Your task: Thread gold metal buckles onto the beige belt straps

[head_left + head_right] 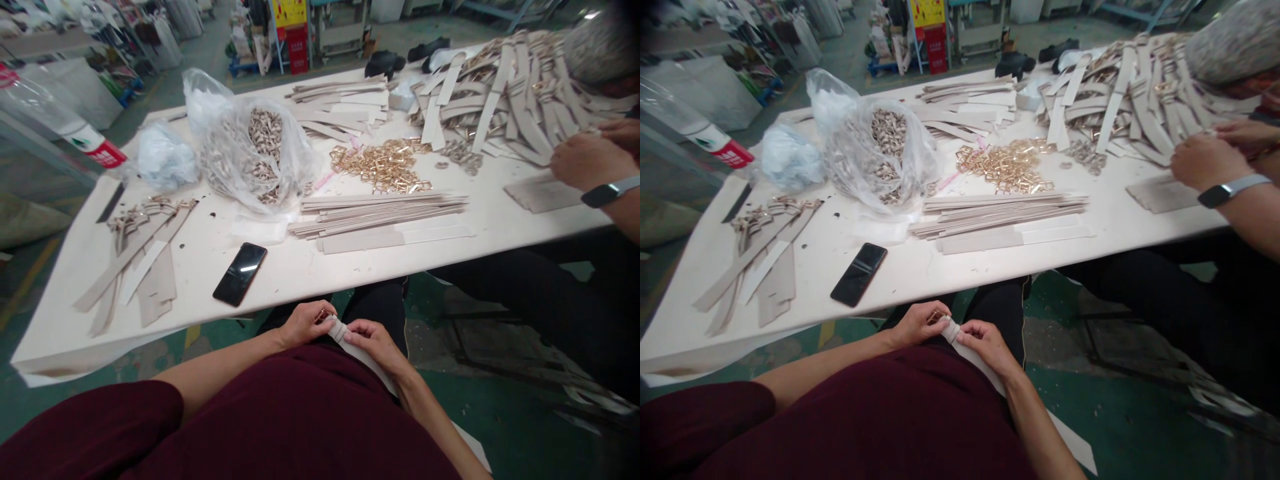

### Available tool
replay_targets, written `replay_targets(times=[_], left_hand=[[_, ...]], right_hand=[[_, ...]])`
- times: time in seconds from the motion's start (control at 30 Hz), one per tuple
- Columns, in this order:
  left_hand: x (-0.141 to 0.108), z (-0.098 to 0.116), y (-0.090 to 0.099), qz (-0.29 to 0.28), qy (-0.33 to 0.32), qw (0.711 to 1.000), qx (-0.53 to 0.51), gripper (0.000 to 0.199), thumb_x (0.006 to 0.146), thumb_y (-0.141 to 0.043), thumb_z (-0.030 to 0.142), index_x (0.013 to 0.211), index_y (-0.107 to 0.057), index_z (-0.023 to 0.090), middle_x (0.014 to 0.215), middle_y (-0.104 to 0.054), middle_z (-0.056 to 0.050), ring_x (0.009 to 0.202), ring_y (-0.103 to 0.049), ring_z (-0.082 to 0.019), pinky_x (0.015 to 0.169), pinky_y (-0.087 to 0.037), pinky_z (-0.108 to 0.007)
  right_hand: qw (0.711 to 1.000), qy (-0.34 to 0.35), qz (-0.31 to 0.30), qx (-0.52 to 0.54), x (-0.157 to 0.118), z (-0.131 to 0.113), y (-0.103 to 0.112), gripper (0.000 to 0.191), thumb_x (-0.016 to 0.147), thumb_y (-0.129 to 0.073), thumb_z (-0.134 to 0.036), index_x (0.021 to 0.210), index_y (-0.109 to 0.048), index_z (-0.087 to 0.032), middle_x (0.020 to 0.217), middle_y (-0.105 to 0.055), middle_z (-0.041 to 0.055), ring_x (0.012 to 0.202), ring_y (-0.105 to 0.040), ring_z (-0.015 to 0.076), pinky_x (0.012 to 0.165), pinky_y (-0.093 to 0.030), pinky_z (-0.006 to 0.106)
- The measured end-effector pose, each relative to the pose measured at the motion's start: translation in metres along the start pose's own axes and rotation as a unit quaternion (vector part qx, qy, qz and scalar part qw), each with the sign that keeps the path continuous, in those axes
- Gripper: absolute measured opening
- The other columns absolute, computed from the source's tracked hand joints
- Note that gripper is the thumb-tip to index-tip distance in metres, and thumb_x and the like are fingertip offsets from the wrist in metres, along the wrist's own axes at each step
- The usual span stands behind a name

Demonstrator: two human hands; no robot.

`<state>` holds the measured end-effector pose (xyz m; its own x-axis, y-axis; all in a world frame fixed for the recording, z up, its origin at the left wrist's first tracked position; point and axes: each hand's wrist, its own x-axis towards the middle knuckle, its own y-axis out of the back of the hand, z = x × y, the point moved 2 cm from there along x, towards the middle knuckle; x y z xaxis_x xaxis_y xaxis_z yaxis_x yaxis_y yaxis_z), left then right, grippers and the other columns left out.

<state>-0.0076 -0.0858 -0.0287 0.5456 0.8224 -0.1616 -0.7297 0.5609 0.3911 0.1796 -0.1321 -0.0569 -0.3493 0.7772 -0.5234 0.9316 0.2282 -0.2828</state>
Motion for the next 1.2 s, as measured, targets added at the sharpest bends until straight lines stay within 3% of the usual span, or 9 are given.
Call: replay_targets(times=[0.17, 0.27, 0.43, 0.6, 0.73, 0.87, 0.93, 1.03, 1.2], left_hand=[[0.003, 0.002, -0.006, -0.043, -0.004, 0.999, -0.028, 0.023, 0.082, -0.056, 0.033, 0.094, -0.061, 0.014, 0.066, -0.053, 0.003, 0.056, -0.044, -0.008, 0.053, -0.034, -0.018], [0.005, 0.001, -0.006, -0.025, -0.005, 1.000, -0.018, 0.022, 0.082, -0.056, 0.033, 0.094, -0.060, 0.015, 0.070, -0.056, 0.001, 0.060, -0.047, -0.009, 0.056, -0.037, -0.018], [0.003, -0.003, -0.005, 0.013, 0.007, 1.000, -0.026, 0.021, 0.084, -0.055, 0.033, 0.094, -0.059, 0.015, 0.073, -0.057, 0.001, 0.063, -0.050, -0.009, 0.059, -0.039, -0.019], [0.002, -0.011, -0.015, 0.002, 0.061, 0.990, -0.129, 0.029, 0.082, -0.057, 0.041, 0.093, -0.055, 0.015, 0.069, -0.055, 0.002, 0.056, -0.053, -0.009, 0.052, -0.041, -0.019], [0.003, -0.013, -0.014, -0.053, 0.097, 0.973, -0.201, 0.038, 0.086, -0.049, 0.048, 0.103, -0.049, 0.015, 0.073, -0.059, -0.001, 0.055, -0.059, -0.013, 0.051, -0.047, -0.024], [0.008, 0.004, 0.010, -0.057, -0.058, 0.996, -0.029, 0.057, 0.076, -0.065, 0.046, 0.122, -0.048, 0.018, 0.119, -0.056, -0.013, 0.105, -0.056, -0.023, 0.088, -0.046, -0.035], [0.010, 0.014, 0.017, -0.099, -0.142, 0.982, 0.076, 0.058, 0.072, -0.070, 0.044, 0.121, -0.052, 0.021, 0.128, -0.052, -0.011, 0.116, -0.048, -0.025, 0.098, -0.038, -0.035], [0.012, 0.022, 0.018, -0.162, -0.180, 0.957, 0.162, 0.037, 0.077, -0.066, 0.040, 0.108, -0.061, 0.022, 0.111, -0.061, -0.007, 0.106, -0.054, -0.021, 0.093, -0.040, -0.030], [0.012, 0.030, 0.016, -0.167, -0.142, 0.943, 0.248, 0.035, 0.072, -0.066, 0.033, 0.104, -0.058, 0.022, 0.100, -0.061, -0.003, 0.090, -0.057, -0.017, 0.077, -0.044, -0.024]], right_hand=[[0.998, 0.019, 0.049, 0.046, 0.006, 0.007, -0.004, 0.026, 0.063, -0.078, -0.036, 0.072, -0.067, -0.015, 0.065, -0.065, -0.0018, 0.055, -0.052, 0.0086, 0.054, -0.036, 0.020], [0.996, 0.019, 0.072, 0.052, 0.007, 0.008, -0.007, 0.029, 0.064, -0.077, -0.039, 0.074, -0.066, -0.015, 0.064, -0.065, -0.0019, 0.053, -0.051, 0.0082, 0.052, -0.034, 0.019], [0.997, -0.027, 0.034, 0.069, 0.006, 0.007, -0.011, 0.033, 0.062, -0.077, -0.042, 0.079, -0.064, -0.016, 0.063, -0.065, -0.0026, 0.047, -0.049, 0.0083, 0.047, -0.033, 0.020], [0.997, 0.009, 0.050, 0.060, 0.017, 0.009, -0.013, 0.034, 0.057, -0.081, -0.037, 0.060, -0.056, -0.015, 0.055, -0.059, -0.0047, 0.049, -0.046, 0.0074, 0.049, -0.030, 0.020], [0.995, 0.012, 0.075, 0.059, 0.021, 0.012, -0.014, 0.035, 0.056, -0.081, -0.038, 0.057, -0.055, -0.015, 0.051, -0.055, -0.0063, 0.047, -0.041, 0.0064, 0.049, -0.027, 0.021], [0.995, 0.000, 0.082, 0.059, 0.018, 0.010, -0.013, 0.036, 0.055, -0.081, -0.041, 0.056, -0.055, -0.015, 0.050, -0.054, -0.0062, 0.047, -0.040, 0.0064, 0.049, -0.027, 0.021], [0.995, -0.010, 0.076, 0.057, 0.017, 0.008, -0.014, 0.036, 0.054, -0.081, -0.040, 0.057, -0.055, -0.015, 0.051, -0.055, -0.0055, 0.047, -0.041, 0.0070, 0.049, -0.028, 0.022], [0.996, -0.024, 0.059, 0.054, 0.015, 0.006, -0.015, 0.037, 0.054, -0.081, -0.039, 0.057, -0.054, -0.015, 0.051, -0.055, -0.0050, 0.047, -0.041, 0.0072, 0.049, -0.028, 0.021], [0.997, -0.032, 0.049, 0.050, 0.013, 0.007, -0.014, 0.037, 0.055, -0.080, -0.042, 0.056, -0.056, -0.015, 0.050, -0.053, -0.0051, 0.047, -0.039, 0.0065, 0.047, -0.026, 0.021]])
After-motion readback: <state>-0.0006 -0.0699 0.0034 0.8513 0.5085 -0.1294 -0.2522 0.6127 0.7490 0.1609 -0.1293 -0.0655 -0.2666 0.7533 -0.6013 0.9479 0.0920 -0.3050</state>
